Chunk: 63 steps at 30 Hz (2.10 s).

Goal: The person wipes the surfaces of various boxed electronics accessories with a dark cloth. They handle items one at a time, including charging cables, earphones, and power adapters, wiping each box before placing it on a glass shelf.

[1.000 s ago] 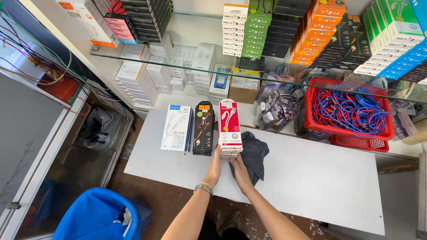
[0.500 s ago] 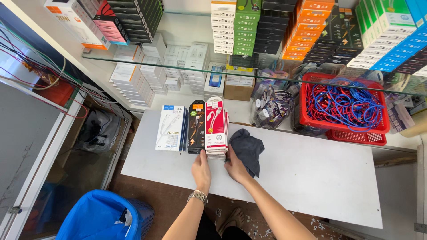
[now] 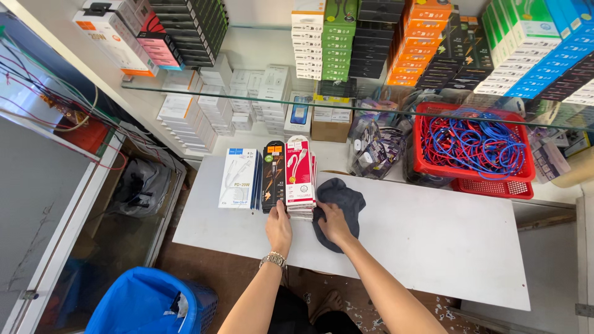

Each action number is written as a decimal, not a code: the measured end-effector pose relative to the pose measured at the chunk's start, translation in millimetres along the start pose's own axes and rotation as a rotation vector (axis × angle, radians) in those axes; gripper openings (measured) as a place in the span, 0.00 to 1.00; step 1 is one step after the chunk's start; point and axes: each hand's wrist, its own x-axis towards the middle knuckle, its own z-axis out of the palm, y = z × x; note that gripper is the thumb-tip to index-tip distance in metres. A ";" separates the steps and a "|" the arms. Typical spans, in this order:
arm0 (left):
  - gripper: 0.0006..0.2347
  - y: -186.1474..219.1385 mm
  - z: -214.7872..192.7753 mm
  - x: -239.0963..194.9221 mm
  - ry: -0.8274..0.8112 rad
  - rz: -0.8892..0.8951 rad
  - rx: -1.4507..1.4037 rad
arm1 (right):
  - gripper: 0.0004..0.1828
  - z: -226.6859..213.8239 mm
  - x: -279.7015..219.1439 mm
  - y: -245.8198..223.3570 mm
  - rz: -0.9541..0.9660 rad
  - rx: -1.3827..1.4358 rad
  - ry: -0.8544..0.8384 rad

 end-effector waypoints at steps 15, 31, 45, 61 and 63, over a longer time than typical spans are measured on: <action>0.25 -38.3 6.0 17.4 0.040 0.083 -0.036 | 0.33 -6.6 -16.8 -8.9 -0.052 -0.610 -0.206; 0.18 52.4 -11.2 13.9 0.258 0.228 -0.251 | 0.19 -66.2 12.4 59.6 0.131 -0.322 0.086; 0.14 187.8 43.4 156.2 0.008 0.654 -0.415 | 0.17 -154.4 188.0 -117.6 -0.243 0.680 0.490; 0.26 266.6 79.2 260.1 -0.354 0.647 -0.217 | 0.19 -151.0 268.5 -180.8 0.009 0.707 0.528; 0.28 274.5 67.9 263.5 -0.285 0.526 -0.180 | 0.19 -151.7 268.5 -182.5 0.004 0.643 0.510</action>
